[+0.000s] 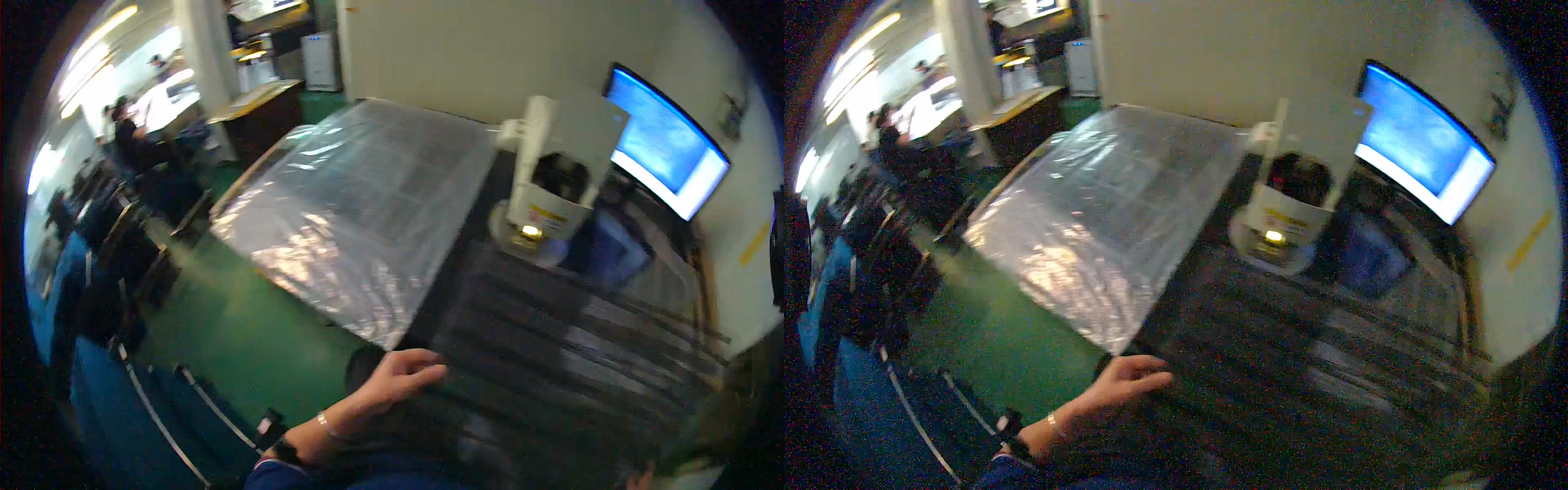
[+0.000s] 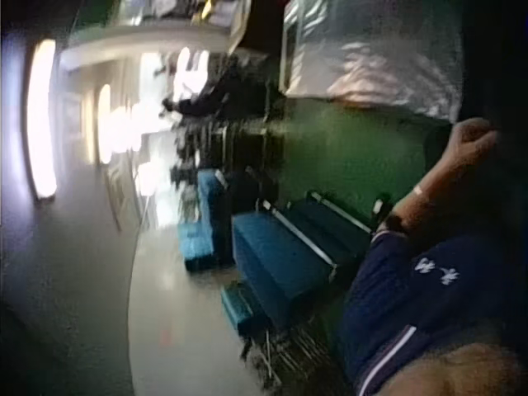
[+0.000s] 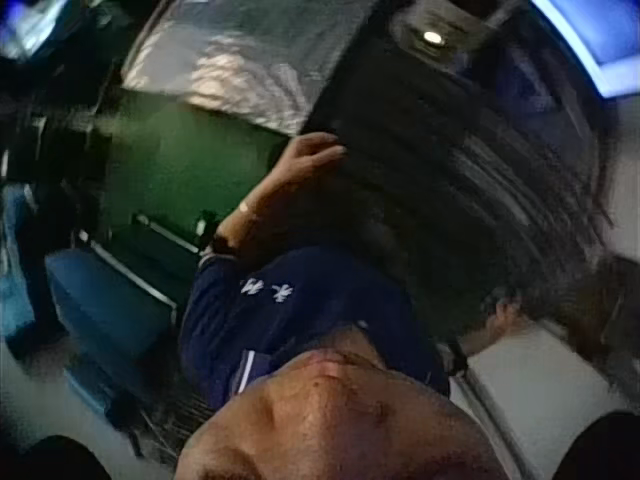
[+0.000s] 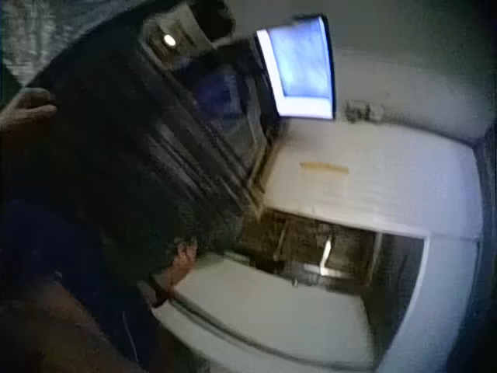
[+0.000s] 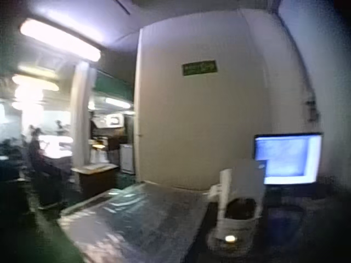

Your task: Inspecting large perforated metal or plastic sheets using a magnification device and monitor in a fabrication facility.

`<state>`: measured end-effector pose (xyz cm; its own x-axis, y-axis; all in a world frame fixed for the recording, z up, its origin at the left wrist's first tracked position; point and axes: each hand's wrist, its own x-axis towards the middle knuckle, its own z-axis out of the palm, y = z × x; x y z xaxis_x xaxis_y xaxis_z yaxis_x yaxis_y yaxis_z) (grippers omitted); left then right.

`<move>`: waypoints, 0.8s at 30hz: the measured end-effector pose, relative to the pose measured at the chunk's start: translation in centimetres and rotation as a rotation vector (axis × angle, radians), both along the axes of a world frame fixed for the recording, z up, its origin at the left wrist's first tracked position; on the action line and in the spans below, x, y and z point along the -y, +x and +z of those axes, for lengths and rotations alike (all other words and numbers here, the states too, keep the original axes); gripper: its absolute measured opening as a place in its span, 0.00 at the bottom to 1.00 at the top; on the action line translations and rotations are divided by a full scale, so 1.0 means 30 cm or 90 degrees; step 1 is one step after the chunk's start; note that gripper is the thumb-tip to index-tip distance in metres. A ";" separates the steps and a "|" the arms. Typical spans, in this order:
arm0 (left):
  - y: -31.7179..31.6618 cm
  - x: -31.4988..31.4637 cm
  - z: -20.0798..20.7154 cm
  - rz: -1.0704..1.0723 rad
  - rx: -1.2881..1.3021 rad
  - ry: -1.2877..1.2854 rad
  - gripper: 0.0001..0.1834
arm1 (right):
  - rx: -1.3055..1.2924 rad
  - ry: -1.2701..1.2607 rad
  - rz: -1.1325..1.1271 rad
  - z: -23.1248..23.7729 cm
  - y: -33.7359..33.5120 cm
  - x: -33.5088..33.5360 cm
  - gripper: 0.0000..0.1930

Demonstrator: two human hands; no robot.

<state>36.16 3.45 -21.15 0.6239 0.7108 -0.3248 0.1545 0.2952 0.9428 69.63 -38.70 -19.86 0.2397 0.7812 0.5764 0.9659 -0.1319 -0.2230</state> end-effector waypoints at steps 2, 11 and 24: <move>-0.004 0.024 0.020 0.024 0.030 0.042 0.19 | -0.365 0.082 -0.177 -0.130 0.054 0.171 0.19; -0.074 0.087 0.125 0.039 0.145 0.080 0.14 | -0.871 0.214 -0.393 0.095 -0.104 -0.090 0.26; -0.161 0.090 0.105 0.075 0.191 0.102 0.22 | -0.573 0.316 -0.163 0.103 0.101 -0.167 0.17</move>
<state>31.34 0.74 -18.00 0.5852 0.8107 -0.0179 -0.1624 0.1389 0.9769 72.66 -33.68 -16.78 0.8614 0.3732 0.3447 0.3737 -0.0059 -0.9275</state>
